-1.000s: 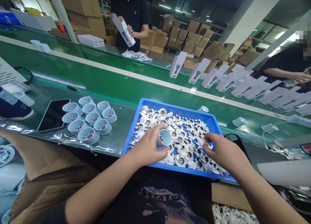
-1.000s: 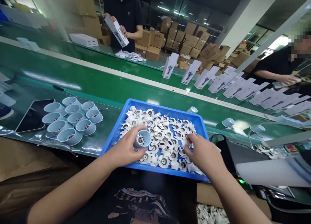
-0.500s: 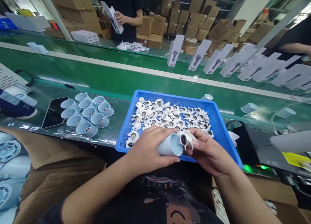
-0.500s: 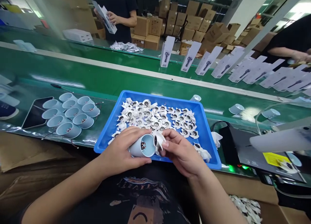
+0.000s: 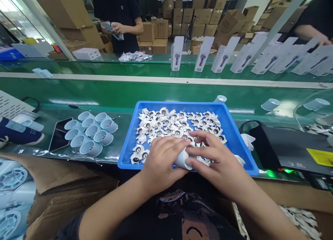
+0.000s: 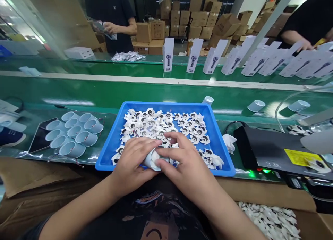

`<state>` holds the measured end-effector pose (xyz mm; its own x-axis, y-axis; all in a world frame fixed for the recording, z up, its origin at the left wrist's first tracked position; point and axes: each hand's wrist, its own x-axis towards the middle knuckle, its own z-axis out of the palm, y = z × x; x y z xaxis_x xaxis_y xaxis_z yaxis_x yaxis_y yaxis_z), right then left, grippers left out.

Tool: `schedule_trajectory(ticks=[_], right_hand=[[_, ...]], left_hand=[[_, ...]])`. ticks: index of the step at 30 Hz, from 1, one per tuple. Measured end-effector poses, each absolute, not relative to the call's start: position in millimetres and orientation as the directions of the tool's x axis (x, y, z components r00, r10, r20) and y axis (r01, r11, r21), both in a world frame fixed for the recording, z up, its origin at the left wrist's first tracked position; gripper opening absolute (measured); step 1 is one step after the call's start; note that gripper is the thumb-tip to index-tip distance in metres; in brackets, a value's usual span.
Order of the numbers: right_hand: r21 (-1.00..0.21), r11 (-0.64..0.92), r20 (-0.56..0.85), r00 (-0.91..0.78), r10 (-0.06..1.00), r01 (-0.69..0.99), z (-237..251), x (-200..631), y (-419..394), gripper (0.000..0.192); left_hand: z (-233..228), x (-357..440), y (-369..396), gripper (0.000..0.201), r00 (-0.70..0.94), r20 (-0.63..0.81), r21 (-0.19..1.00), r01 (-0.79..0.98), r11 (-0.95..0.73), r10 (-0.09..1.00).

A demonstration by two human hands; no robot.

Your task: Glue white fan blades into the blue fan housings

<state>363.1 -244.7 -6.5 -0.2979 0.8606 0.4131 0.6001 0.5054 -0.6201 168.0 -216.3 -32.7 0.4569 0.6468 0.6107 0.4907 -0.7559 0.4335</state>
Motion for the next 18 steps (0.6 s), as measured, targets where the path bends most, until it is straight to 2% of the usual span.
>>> schedule_trajectory(ticks=[3,5,8,10,14,15,18], right_hand=[[-0.612,0.486,0.330,-0.357,0.874,0.624,-2.8,379.1,-255.4,0.026],[-0.535,0.508,0.341,-0.378,0.861,0.675,-7.3,385.6,-261.2,0.025],[-0.346,0.536,0.387,-0.403,0.830,0.770,-20.4,394.2,-265.1,0.058],[-0.322,0.514,0.435,-0.358,0.827,0.795,-26.3,405.0,-267.6,0.051],[-0.401,0.453,0.604,-0.143,0.784,0.796,-26.8,432.1,-280.5,0.029],[-0.422,0.459,0.633,-0.108,0.766,0.782,-26.7,436.0,-284.4,0.026],[-0.499,0.511,0.644,-0.094,0.759,0.700,-30.4,435.8,-293.6,0.026]], left_hand=[[-35.1,166.1,-209.1,0.050,0.464,0.532,0.466,0.537,-0.703,0.708],[-32.9,166.6,-206.7,0.059,0.507,0.498,0.468,0.526,-0.710,0.703],[-20.2,171.5,-198.4,0.071,0.628,0.439,0.406,0.499,-0.765,0.642],[-7.5,178.2,-179.6,0.072,0.655,0.345,0.363,0.568,-0.739,0.673],[13.6,203.6,-102.0,0.055,0.562,0.113,0.274,0.775,-0.570,0.819],[15.5,212.0,-78.9,0.053,0.503,0.092,0.209,0.834,-0.511,0.859],[12.3,236.4,-20.0,0.048,0.388,0.082,0.153,0.905,-0.396,0.918]])
